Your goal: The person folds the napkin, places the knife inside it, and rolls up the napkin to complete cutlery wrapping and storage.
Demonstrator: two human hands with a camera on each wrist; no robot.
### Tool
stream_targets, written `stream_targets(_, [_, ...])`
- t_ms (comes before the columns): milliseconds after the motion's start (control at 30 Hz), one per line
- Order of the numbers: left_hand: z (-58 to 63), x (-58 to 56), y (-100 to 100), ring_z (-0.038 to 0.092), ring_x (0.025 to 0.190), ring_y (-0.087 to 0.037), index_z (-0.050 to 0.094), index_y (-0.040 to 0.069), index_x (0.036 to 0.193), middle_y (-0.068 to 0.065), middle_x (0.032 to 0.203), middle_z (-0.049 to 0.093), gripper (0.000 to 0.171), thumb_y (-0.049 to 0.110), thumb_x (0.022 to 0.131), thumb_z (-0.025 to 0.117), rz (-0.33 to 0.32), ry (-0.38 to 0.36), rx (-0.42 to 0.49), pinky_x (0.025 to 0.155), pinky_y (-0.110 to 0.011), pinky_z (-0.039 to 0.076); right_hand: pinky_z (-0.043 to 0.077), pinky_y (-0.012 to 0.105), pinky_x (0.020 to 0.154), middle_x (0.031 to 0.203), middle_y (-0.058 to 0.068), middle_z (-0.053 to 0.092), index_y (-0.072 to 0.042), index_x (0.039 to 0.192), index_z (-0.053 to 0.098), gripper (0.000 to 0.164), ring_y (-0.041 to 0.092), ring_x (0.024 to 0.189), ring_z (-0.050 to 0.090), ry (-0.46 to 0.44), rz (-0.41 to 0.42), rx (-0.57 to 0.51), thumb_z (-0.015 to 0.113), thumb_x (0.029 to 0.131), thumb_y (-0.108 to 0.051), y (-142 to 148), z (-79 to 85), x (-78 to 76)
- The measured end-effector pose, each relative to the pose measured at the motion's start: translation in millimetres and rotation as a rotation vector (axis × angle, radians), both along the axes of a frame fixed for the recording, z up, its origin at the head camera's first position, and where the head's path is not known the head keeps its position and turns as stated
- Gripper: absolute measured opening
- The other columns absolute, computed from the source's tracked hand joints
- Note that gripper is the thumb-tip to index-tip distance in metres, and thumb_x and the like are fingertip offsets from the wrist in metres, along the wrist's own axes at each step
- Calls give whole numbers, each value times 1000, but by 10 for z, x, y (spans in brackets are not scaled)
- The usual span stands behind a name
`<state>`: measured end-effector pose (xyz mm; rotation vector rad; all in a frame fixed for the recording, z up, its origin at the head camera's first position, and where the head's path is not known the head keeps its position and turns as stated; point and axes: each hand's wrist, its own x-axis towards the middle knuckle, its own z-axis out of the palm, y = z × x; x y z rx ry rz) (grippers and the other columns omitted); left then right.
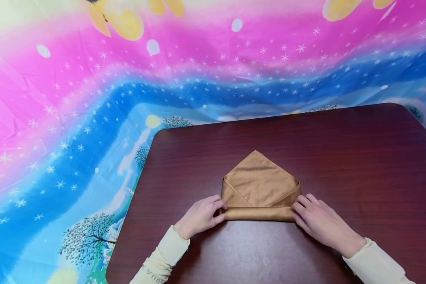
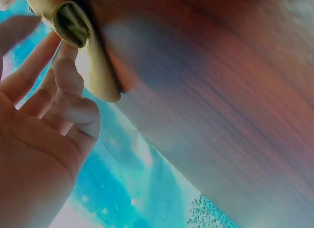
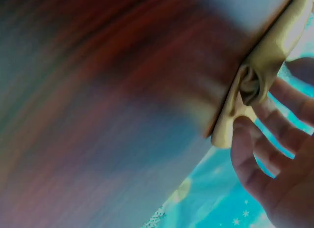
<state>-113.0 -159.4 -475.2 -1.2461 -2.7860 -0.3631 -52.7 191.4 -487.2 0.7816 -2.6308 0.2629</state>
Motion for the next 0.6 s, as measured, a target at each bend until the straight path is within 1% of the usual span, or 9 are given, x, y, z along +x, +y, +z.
stream_targets(67, [2,4,-16,49,71,0,69,20,99,11,89,59,28,42,83,74,5,-20,-9,67,-19,47,42,33,61,86,-6,53,-18,87,62,23,15,80,50,-30,-4,7,77,75,-31,27,2,19])
stream_targets(133, [-5,3,-27,48,70,0,68,19,102,11,91,59,38,47,78,76,3,-28,-23,67,-19,47,44,35,63,89,-6,54,-18,90,63,30,16,83,51,-54,-6,18,80,71,-34,48,3,31])
stream_targets(200, [-14,-2,-33,50,72,0,67,19,104,11,93,59,44,48,74,79,-4,-31,-40,68,-20,48,45,36,64,91,-5,56,-17,92,63,34,18,85,52,-60,-1,26,82,69,-32,59,-3,30])
stream_targets(267, [-22,-15,-36,52,75,-1,66,19,106,11,94,60,46,46,72,81,-17,-28,-60,71,-21,49,46,37,64,92,-4,57,-16,93,63,34,18,85,53,-58,5,26,83,68,-28,66,-9,25])
stream_targets(333, [-25,-26,-39,55,77,-1,65,19,107,11,96,61,46,43,71,83,-31,-25,-73,73,-23,51,45,36,63,91,-4,57,-16,93,63,33,18,84,53,-51,10,22,82,68,-26,69,-15,17])
stream_targets(400, [-29,-37,-44,58,78,-3,65,20,107,10,96,62,43,39,73,82,-44,-17,-79,73,-24,51,45,36,63,90,-4,57,-16,92,63,30,18,84,53,-39,13,18,80,69,-24,71,-21,9])
stream_targets(533, [-29,-63,-54,59,74,-4,64,19,106,11,95,64,33,31,77,77,-58,-8,-68,69,-25,51,43,35,61,87,-3,58,-15,90,62,23,18,82,54,-8,5,17,74,72,-23,70,-24,-5])
stream_targets(600, [-24,-76,-62,61,75,-4,63,18,106,11,96,66,30,28,80,74,-48,-38,-42,70,-25,52,43,35,61,86,-3,58,-14,90,62,21,19,82,54,1,-2,14,71,73,-23,68,-21,-11])
